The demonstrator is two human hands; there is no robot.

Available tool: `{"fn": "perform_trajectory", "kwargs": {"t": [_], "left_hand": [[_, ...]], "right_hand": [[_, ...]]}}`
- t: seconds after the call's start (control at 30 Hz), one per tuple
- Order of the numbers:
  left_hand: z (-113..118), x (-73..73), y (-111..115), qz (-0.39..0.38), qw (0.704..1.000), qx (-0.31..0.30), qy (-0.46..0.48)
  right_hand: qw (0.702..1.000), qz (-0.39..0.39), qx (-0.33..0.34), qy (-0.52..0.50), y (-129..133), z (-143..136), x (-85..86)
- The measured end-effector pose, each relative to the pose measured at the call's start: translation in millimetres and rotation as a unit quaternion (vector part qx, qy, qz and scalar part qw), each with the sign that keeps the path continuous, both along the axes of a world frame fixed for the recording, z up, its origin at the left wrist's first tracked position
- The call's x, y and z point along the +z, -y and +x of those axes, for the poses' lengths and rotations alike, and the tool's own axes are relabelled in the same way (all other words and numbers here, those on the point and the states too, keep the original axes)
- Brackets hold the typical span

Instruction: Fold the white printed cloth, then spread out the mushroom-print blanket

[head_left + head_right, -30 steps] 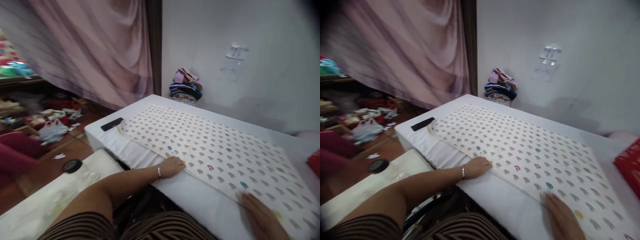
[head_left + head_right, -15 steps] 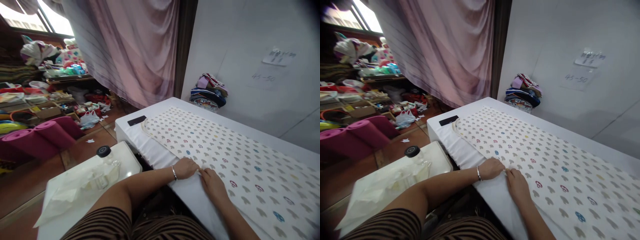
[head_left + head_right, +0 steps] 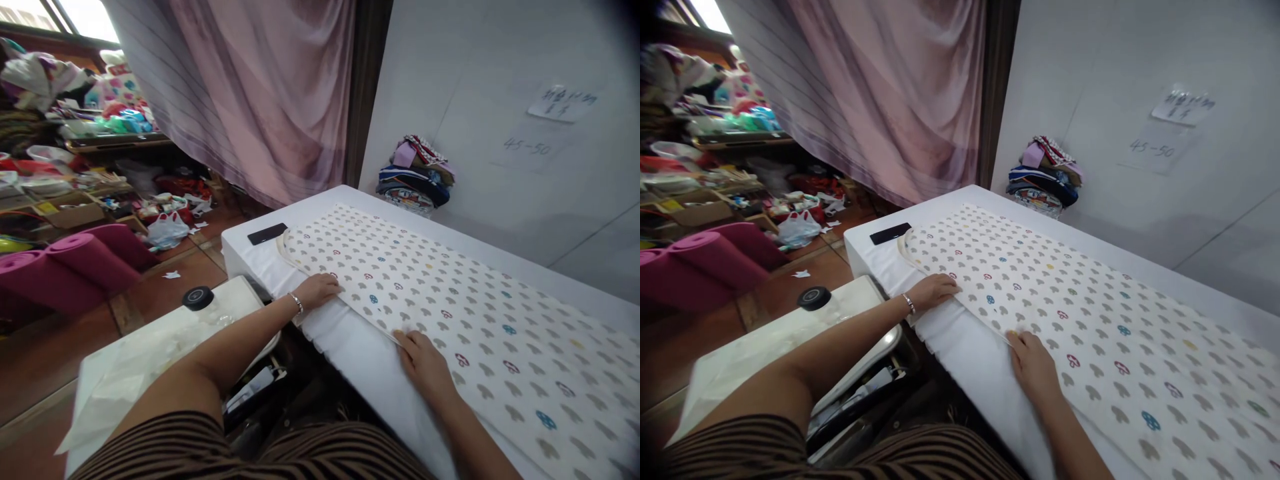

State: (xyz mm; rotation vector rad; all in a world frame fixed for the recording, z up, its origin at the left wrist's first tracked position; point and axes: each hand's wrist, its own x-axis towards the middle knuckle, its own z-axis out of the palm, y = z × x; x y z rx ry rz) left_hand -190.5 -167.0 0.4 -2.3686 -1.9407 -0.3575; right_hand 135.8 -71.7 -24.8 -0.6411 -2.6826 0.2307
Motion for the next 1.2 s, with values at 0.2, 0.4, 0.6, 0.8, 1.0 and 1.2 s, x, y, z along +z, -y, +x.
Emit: {"fn": "perform_trajectory", "kwargs": {"t": [0.2,0.4,0.6,0.8,1.0,1.2], "left_hand": [[3.8,14.2,-21.3,0.05,0.996,0.032,-0.073],[14.0,6.3,-24.9,0.032,0.991,0.092,-0.089],[11.1,-8.5,-6.9,-0.013,0.993,0.074,-0.093],[8.5,-3.3,-2.8,0.001,0.996,0.034,-0.088],[5.3,1.2,-6.6,0.002,0.996,-0.021,-0.091],[1.8,3.0,-16.9,0.0,0.993,-0.048,-0.112]], "right_hand": [[1.0,0.007,0.002,0.02,1.8,-0.1,3.1],[1.0,0.016,-0.002,0.006,4.4,0.3,1.4],[0.999,0.042,0.012,-0.02,5.2,1.9,-6.4],[0.998,0.065,0.011,-0.018,3.5,-2.4,-10.6],[0.996,0.082,0.023,0.002,0.3,-13.0,-10.8],[0.999,0.042,0.021,0.009,-5.8,-18.6,-6.3]]}}
